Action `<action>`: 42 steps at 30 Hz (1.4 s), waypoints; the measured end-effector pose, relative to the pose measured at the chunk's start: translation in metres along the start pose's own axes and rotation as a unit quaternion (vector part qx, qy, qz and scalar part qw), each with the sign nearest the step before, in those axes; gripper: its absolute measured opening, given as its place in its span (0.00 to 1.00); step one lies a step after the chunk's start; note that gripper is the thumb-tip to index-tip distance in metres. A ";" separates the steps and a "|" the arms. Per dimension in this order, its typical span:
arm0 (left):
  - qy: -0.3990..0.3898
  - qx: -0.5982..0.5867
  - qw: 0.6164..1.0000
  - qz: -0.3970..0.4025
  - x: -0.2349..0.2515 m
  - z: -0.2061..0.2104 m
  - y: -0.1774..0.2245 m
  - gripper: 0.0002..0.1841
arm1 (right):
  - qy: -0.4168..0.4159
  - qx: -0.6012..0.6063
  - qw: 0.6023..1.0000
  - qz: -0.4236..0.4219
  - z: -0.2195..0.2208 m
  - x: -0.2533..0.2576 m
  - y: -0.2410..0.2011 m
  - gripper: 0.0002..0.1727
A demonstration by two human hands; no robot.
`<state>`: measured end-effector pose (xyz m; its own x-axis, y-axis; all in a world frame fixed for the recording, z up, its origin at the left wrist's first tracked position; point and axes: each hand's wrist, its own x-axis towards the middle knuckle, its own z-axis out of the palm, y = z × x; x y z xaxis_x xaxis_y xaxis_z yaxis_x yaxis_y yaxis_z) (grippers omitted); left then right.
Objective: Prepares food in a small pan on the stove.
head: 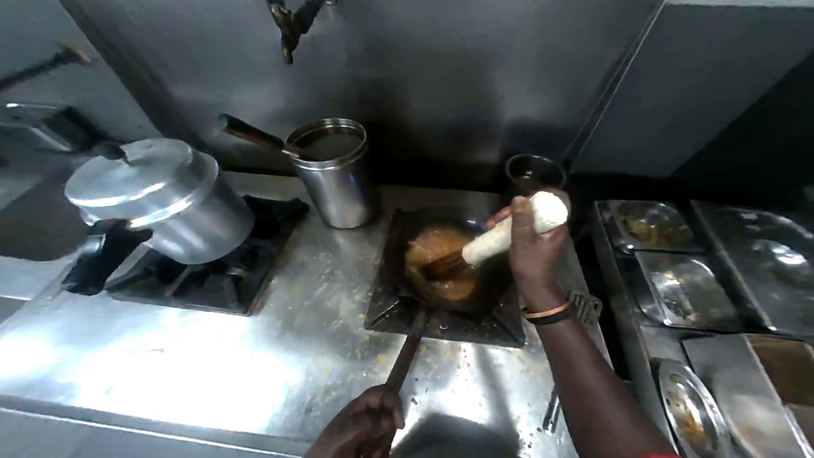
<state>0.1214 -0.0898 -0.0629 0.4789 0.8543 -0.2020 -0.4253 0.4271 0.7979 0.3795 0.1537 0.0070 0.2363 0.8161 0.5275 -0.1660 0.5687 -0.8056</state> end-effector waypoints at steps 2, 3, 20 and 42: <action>0.004 -0.002 1.000 -0.006 0.003 -0.001 -0.006 0.09 | -0.020 -0.026 0.999 -0.007 -0.005 0.003 -0.014 0.22; -0.001 -0.007 1.000 -0.005 0.004 -0.002 -0.007 0.09 | -0.014 -0.022 1.000 -0.009 -0.006 0.003 -0.023 0.24; -0.029 0.000 1.000 -0.006 0.007 -0.006 -0.008 0.11 | -0.136 -0.120 0.983 -0.037 -0.072 -0.077 -0.008 0.24; -0.008 0.012 1.000 0.025 -0.001 -0.003 -0.018 0.12 | -0.149 -0.251 0.955 -0.054 -0.080 -0.066 -0.003 0.24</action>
<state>0.1263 -0.0972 -0.0785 0.4701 0.8692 -0.1533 -0.4297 0.3772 0.8204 0.4405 0.0896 -0.0471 -0.0700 0.7908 0.6081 0.3419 0.5916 -0.7301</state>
